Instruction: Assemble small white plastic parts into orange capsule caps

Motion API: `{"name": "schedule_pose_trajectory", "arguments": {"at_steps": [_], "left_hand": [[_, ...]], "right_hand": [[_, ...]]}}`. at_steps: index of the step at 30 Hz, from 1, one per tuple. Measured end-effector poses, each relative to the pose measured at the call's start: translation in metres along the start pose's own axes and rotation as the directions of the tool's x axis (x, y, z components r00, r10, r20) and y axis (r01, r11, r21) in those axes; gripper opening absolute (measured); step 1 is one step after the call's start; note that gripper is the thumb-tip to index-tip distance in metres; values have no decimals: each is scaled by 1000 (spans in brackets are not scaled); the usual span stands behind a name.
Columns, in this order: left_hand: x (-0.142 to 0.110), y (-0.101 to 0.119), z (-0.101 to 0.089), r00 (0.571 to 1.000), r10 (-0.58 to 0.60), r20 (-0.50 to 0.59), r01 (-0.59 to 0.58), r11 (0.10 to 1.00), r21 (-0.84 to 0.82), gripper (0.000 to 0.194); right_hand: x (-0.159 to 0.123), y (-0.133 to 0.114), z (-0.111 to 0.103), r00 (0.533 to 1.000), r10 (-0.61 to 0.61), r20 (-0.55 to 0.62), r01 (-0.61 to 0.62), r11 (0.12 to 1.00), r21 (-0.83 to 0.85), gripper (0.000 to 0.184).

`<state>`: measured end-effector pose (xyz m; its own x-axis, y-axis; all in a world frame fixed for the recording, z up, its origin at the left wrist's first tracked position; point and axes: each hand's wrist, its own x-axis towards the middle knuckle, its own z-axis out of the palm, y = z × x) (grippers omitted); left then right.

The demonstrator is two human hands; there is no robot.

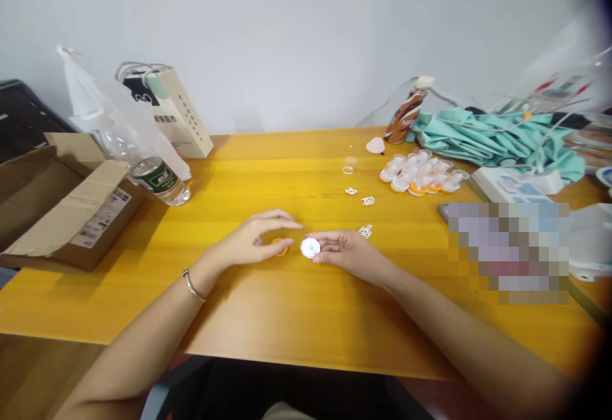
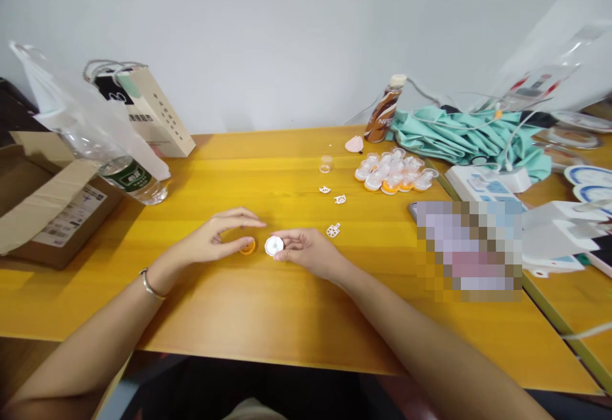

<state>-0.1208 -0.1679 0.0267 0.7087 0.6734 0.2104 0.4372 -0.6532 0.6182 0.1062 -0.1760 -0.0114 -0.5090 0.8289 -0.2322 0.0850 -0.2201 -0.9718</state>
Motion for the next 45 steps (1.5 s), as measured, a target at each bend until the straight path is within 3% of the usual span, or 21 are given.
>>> {"name": "schedule_pose_trajectory", "arguments": {"at_steps": [5, 9, 11, 13, 16, 18, 20, 23, 26, 33, 39, 45], "left_hand": [[-6, -3, -6, 983, -92, 159, 66, 985, 161, 52], [-5, -6, -3, 979, -85, 187, 63, 991, 121, 28], [-4, -6, -2, 986, -105, 132, 102, 994, 31, 24], [-2, -5, -2, 988, -152, 38, 156, 975, -159, 27], [2, -3, 2, 975, -218, -50, 161, 837, -523, 33], [4, -2, 6, 972, -229, -54, 131, 719, -683, 35], [5, -2, 11, 973, -227, -50, 111, 640, -761, 33], [6, 1, 18, 971, -232, -57, 98, 606, -790, 31], [7, 6, 21, 968, -232, -96, 75, 633, -771, 28], [9, 14, 25, 968, -125, -217, -10, 846, -533, 23], [9, 14, 24, 966, -133, -223, 12, 881, -474, 23], [7, 12, 24, 955, -154, -253, 20, 886, -463, 29]], "right_hand": [[1, 0, 1, 999, -22, -47, 21, 1000, -8, 46], [2, 0, 0, 996, -39, -75, 38, 999, -8, 45], [2, -2, 1, 994, -49, -103, 49, 999, -3, 45], [1, -5, 2, 987, -60, -148, 61, 998, 2, 45], [-2, -10, 5, 968, -105, -230, 110, 994, 7, 43], [-5, -12, 8, 949, -152, -277, 160, 987, 5, 41], [-7, -12, 11, 931, -196, -307, 207, 978, 3, 40], [-10, -13, 14, 918, -231, -324, 247, 969, 9, 38], [-10, -12, 16, 912, -246, -329, 260, 966, 1, 39], [-8, -10, 16, 929, -214, -303, 238, 970, 44, 40], [-7, -10, 17, 953, -179, -245, 219, 964, 149, 35], [-9, -11, 20, 934, -194, -301, 243, 961, 133, 32]]}}
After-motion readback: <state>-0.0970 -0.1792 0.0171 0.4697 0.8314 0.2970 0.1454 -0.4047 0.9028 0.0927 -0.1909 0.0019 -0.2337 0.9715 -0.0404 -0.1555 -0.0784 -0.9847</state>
